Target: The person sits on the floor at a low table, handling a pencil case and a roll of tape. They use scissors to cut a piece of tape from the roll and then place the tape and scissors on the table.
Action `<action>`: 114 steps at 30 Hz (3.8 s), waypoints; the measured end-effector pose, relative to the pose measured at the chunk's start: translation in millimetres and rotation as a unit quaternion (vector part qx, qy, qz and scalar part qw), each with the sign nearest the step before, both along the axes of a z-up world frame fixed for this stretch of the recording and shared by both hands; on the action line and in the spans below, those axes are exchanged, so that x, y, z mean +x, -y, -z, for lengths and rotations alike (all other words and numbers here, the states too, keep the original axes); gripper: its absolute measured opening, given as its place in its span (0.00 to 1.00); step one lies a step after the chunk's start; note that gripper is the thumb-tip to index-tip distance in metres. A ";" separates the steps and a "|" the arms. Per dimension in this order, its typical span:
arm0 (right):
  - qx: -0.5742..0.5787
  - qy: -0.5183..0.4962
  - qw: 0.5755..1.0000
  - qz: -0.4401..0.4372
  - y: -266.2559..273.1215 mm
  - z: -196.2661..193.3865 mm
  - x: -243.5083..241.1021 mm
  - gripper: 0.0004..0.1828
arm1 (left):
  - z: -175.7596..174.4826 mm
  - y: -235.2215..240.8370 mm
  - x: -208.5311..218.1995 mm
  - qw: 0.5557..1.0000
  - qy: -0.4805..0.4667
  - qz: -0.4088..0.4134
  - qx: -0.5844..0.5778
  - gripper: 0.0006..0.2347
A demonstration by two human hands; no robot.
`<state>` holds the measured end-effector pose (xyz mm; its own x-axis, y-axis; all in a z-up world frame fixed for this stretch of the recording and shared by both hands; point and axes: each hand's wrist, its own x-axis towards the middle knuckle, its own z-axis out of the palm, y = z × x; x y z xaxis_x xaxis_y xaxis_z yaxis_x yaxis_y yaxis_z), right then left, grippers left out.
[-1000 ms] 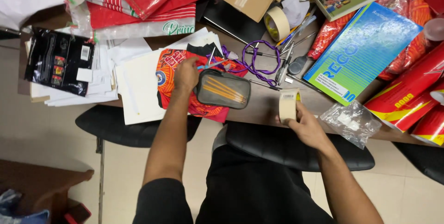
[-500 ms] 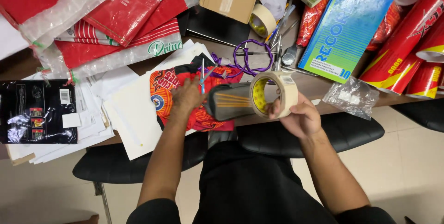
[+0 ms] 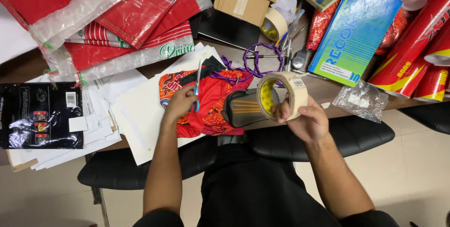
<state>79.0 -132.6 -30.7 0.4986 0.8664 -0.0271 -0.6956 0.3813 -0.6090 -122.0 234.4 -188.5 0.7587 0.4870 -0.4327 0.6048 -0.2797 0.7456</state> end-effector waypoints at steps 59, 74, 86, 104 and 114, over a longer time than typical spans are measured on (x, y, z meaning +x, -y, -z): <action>0.002 0.283 0.946 0.160 159.9 -60.9 99.5 0.33 | -207.1 360.8 129.8 0.591 0.269 0.217 -0.729 0.45; -0.001 0.309 0.934 0.178 163.2 -56.4 106.5 0.32 | -214.5 374.5 134.4 0.603 0.301 0.204 -0.711 0.44; 0.012 0.323 0.932 0.165 166.2 -57.3 107.5 0.29 | -204.5 374.1 140.7 0.642 0.312 0.228 -0.663 0.40; 0.008 0.342 0.928 0.148 172.7 -59.3 111.9 0.29 | -213.7 366.5 147.7 0.713 0.297 0.255 -0.582 0.36; 0.015 0.288 0.950 0.122 175.8 -52.8 115.9 0.31 | -214.9 363.8 149.2 0.741 0.242 0.234 -0.581 0.34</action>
